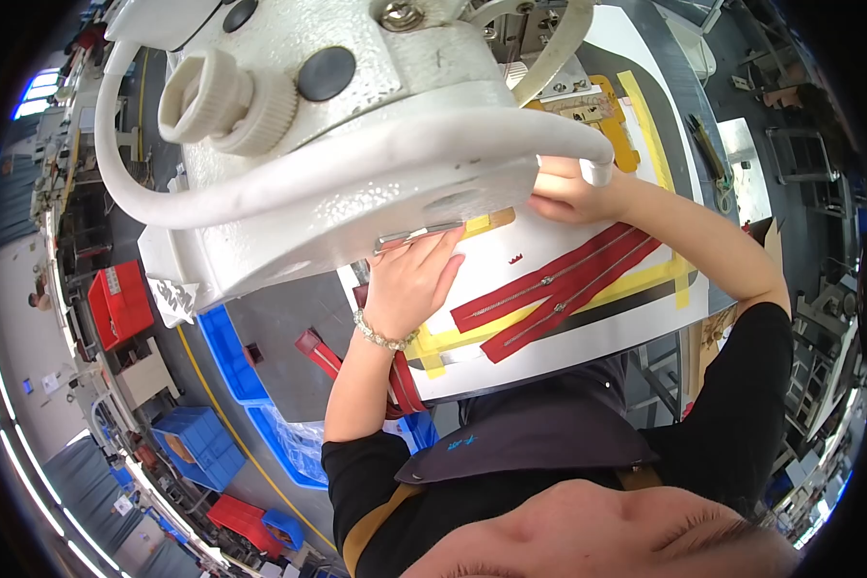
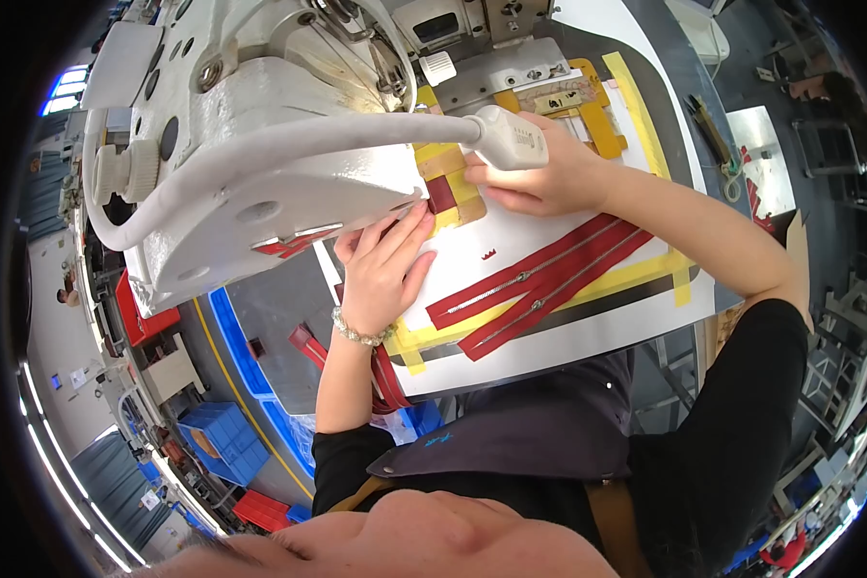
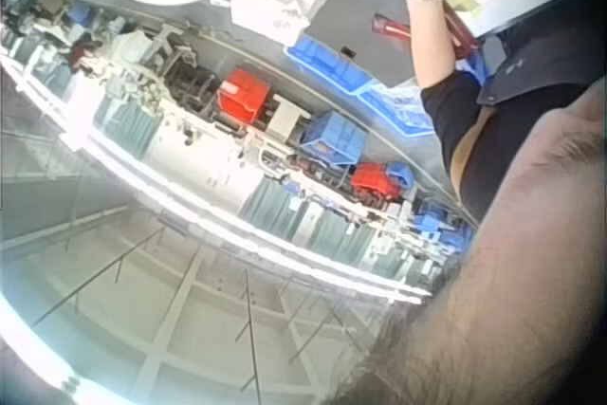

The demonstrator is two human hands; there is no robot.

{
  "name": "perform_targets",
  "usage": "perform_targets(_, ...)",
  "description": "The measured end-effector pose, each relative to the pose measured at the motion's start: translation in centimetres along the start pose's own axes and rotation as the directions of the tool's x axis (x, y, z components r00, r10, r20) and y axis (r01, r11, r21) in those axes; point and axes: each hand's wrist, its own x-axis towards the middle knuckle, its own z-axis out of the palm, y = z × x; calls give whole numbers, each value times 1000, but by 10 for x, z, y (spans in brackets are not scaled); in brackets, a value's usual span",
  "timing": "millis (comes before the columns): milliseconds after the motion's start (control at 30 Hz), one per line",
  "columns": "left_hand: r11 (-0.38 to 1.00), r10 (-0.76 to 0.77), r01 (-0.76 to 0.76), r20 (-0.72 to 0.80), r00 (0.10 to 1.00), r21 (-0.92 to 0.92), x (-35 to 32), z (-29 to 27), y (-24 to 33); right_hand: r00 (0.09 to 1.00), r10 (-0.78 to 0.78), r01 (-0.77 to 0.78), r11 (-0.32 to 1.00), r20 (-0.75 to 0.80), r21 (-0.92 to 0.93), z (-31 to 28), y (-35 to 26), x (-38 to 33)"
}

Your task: Assembling and prepping red leather straps using an industrial sewing or bonding machine.

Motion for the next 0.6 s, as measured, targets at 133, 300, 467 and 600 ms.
perform_targets(133,999,31,-30,-51,998,9,1,-2,-1,992,117,-120,991,-50,-60,-14,-17,-20)
perform_targets(300,996,49,-57,-111,993,-65,-1,-11,11,944,312,-318,947,-107,-37,-44,-55,-59)
perform_targets(467,879,251,-204,56,966,-430,8,-15,26,870,492,-491,863,-23,-120,-49,-82,-100)
perform_targets(600,898,264,-210,94,960,-387,7,-10,30,820,571,-569,804,-46,-171,-46,-102,-111)
